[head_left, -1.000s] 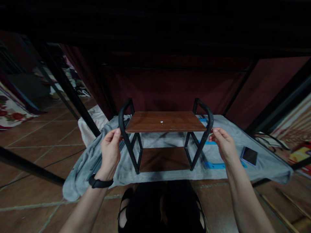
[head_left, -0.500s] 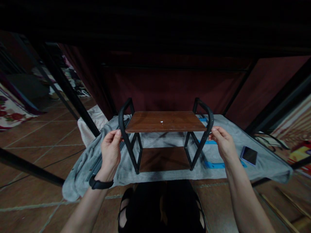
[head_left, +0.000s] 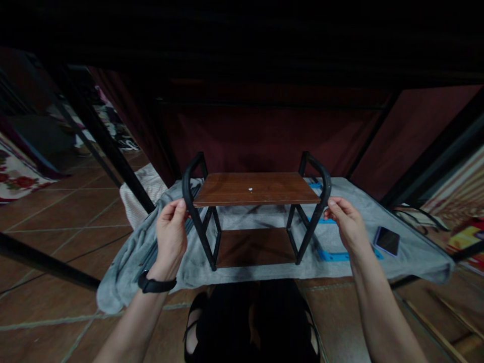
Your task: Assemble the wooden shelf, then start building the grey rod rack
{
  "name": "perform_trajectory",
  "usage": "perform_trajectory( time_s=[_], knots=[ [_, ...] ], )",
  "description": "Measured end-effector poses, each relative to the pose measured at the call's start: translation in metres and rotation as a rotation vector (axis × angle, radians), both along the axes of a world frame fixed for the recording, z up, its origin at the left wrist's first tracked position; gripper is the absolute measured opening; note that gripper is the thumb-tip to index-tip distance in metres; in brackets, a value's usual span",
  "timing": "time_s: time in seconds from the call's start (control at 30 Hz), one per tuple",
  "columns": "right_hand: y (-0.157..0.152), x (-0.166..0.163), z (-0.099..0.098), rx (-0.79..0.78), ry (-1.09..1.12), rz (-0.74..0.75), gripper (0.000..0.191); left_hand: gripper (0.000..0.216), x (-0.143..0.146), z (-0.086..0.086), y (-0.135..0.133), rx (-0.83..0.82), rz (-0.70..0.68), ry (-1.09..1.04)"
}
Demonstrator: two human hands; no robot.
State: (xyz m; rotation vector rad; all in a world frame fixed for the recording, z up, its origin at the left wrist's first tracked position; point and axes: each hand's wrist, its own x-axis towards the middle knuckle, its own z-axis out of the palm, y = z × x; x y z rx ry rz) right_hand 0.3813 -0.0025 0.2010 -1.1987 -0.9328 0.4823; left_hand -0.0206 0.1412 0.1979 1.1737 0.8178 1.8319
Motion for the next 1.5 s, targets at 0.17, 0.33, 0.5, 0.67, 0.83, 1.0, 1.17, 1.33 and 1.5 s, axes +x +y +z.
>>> perform_trajectory(
  time_s=[0.17,0.33,0.5,0.67,0.83,1.0,1.17,1.33,1.5],
  knots=[
    [0.002,0.003,0.001,-0.015,-0.016,-0.024,0.029,0.025,0.0,-0.004,-0.001,0.004,-0.006,-0.014],
    [0.007,0.004,0.002,0.0,-0.004,-0.023,0.029,0.026,-0.001,-0.009,-0.001,-0.027,-0.006,-0.025],
    [0.007,0.002,0.001,0.005,0.043,-0.031,0.03,0.026,0.0,-0.004,-0.001,-0.027,0.003,-0.001],
    [0.0,0.0,0.002,0.002,0.023,-0.027,0.03,0.025,0.0,0.002,0.001,0.002,0.015,0.002],
    [-0.001,0.001,0.002,-0.015,-0.033,-0.012,0.028,0.025,0.001,0.001,0.002,0.001,0.018,0.001],
    [0.003,0.003,0.002,-0.022,-0.038,-0.029,0.031,0.026,0.0,-0.002,-0.001,-0.023,0.017,0.008],
    [0.007,0.005,0.003,-0.011,-0.037,-0.04,0.031,0.026,-0.001,-0.007,-0.002,-0.022,0.009,0.031],
    [0.006,0.002,0.005,0.0,-0.034,-0.044,0.033,0.025,-0.001,-0.006,-0.001,-0.027,0.016,0.035],
    [0.0,0.0,0.004,-0.014,-0.054,-0.061,0.034,0.023,0.001,0.001,0.0,-0.007,0.019,0.006]
  ],
)
